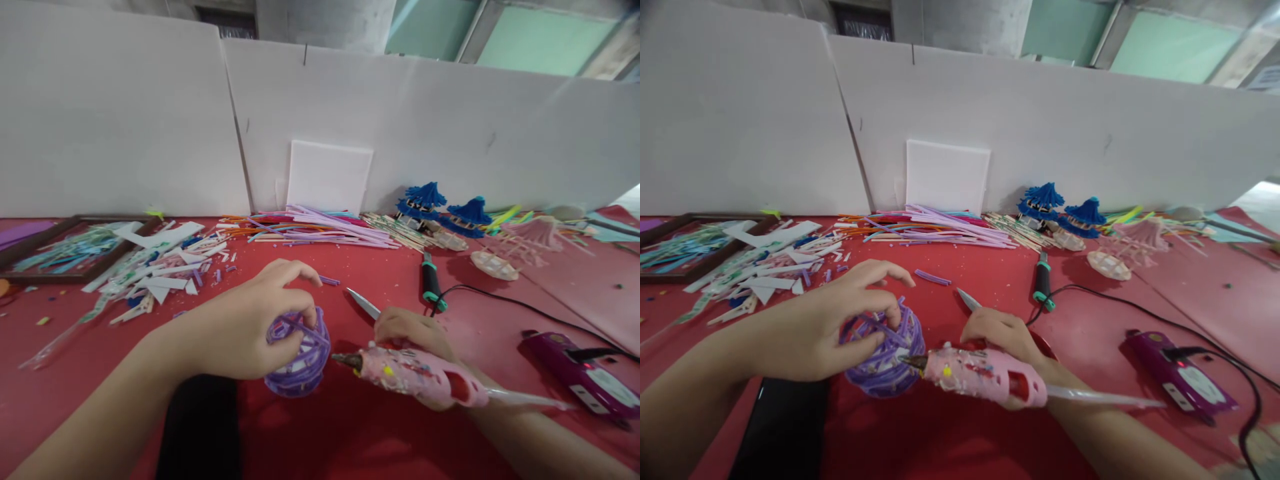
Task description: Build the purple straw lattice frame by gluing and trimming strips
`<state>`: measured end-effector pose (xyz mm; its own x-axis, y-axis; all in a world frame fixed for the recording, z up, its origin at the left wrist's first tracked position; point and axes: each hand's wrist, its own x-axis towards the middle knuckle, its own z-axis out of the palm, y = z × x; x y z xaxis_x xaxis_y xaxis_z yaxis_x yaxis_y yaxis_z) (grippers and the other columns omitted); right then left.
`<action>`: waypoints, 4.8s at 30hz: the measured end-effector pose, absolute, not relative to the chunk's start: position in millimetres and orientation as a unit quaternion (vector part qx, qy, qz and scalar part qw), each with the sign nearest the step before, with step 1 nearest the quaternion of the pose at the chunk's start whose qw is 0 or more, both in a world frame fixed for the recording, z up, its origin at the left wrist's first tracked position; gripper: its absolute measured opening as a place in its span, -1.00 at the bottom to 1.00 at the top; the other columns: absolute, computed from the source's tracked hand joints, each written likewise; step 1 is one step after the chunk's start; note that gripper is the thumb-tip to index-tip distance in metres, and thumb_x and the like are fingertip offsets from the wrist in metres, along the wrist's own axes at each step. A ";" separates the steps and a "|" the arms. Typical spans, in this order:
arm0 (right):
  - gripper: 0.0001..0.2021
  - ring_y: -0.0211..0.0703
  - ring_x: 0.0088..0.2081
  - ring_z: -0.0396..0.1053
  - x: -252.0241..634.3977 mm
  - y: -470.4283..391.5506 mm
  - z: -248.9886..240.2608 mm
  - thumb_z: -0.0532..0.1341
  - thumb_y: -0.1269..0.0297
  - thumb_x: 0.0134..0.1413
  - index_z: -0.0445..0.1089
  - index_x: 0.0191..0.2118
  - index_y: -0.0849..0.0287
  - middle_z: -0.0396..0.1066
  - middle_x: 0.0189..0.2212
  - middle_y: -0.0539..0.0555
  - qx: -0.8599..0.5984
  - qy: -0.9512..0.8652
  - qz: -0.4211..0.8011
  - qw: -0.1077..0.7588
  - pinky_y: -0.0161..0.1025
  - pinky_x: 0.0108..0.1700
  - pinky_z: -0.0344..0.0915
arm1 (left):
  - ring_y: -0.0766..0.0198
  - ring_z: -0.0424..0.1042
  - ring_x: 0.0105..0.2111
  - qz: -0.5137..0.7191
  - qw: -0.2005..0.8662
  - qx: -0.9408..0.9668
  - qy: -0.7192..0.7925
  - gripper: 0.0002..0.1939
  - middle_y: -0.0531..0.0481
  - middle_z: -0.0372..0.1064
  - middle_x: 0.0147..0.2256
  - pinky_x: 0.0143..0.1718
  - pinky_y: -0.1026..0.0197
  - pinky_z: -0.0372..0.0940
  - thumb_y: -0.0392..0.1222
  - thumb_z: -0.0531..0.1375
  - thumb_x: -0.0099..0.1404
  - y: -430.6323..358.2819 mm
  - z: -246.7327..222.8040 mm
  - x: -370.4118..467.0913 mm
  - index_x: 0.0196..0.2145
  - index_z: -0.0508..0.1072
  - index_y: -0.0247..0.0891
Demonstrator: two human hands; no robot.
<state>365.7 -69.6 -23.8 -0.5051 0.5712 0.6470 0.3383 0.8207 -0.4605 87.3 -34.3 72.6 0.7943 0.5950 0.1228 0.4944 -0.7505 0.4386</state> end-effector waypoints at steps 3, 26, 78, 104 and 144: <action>-0.77 -0.22 -0.49 0.38 365.9 -71.0 -19.8 0.02 0.15 0.35 0.31 -0.29 0.08 0.39 -0.50 0.00 -0.258 -0.869 0.113 0.407 -0.30 -0.46 0.35 | 0.06 0.25 0.15 0.122 0.208 0.924 0.296 -0.79 -0.09 0.22 0.09 0.12 0.06 0.27 -0.38 0.15 0.15 -32.9 72.6 86.0 -0.28 0.47 -0.15; -0.70 -0.22 -0.53 0.28 364.0 -66.3 -38.4 -0.01 0.26 0.40 0.33 -0.36 0.15 0.34 -0.56 0.02 -0.295 -0.853 0.014 0.431 -0.30 -0.49 0.21 | 0.03 0.24 0.18 0.092 0.241 0.915 0.309 -0.82 -0.06 0.18 0.12 0.15 0.02 0.24 -0.34 0.16 0.20 -30.7 77.3 80.4 -0.26 0.45 -0.12; -0.61 -0.26 -0.60 0.26 365.6 -65.1 -43.3 -0.03 0.27 0.39 0.24 -0.53 0.11 0.28 -0.63 -0.02 -0.321 -0.837 0.033 0.441 -0.34 -0.58 0.20 | 0.10 0.19 0.18 0.112 0.238 0.907 0.328 -0.78 -0.13 0.22 0.14 0.21 -0.04 0.14 -0.23 -0.02 0.42 -35.6 67.3 90.8 0.01 0.24 -0.16; -0.57 -0.25 -0.58 0.22 368.2 -66.5 -46.2 -0.08 0.21 0.41 0.26 -0.51 0.12 0.25 -0.62 -0.01 -0.334 -0.842 0.038 0.421 -0.31 -0.56 0.17 | 0.03 0.23 0.16 0.113 0.218 0.913 0.325 -0.74 -0.17 0.25 0.12 0.17 -0.05 0.20 -0.13 0.09 0.38 -30.5 67.7 86.9 0.00 0.27 -0.17; -0.76 -0.16 -0.46 0.45 375.9 -79.1 -16.2 0.17 0.36 -0.03 0.27 -0.17 0.03 0.48 -0.41 0.00 -0.560 -0.730 0.037 0.390 -0.31 -0.45 0.29 | -0.35 0.17 0.18 0.014 0.176 0.848 0.499 -0.10 -0.38 0.11 0.21 0.09 -0.33 0.17 0.55 0.03 0.10 -45.1 79.9 83.5 0.11 0.19 -0.26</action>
<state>375.9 -79.1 -16.2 -0.0691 0.8467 0.5276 0.7884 0.3704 -0.4912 83.5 -45.1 79.9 0.5010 0.8519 -0.1524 0.8421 -0.4393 0.3128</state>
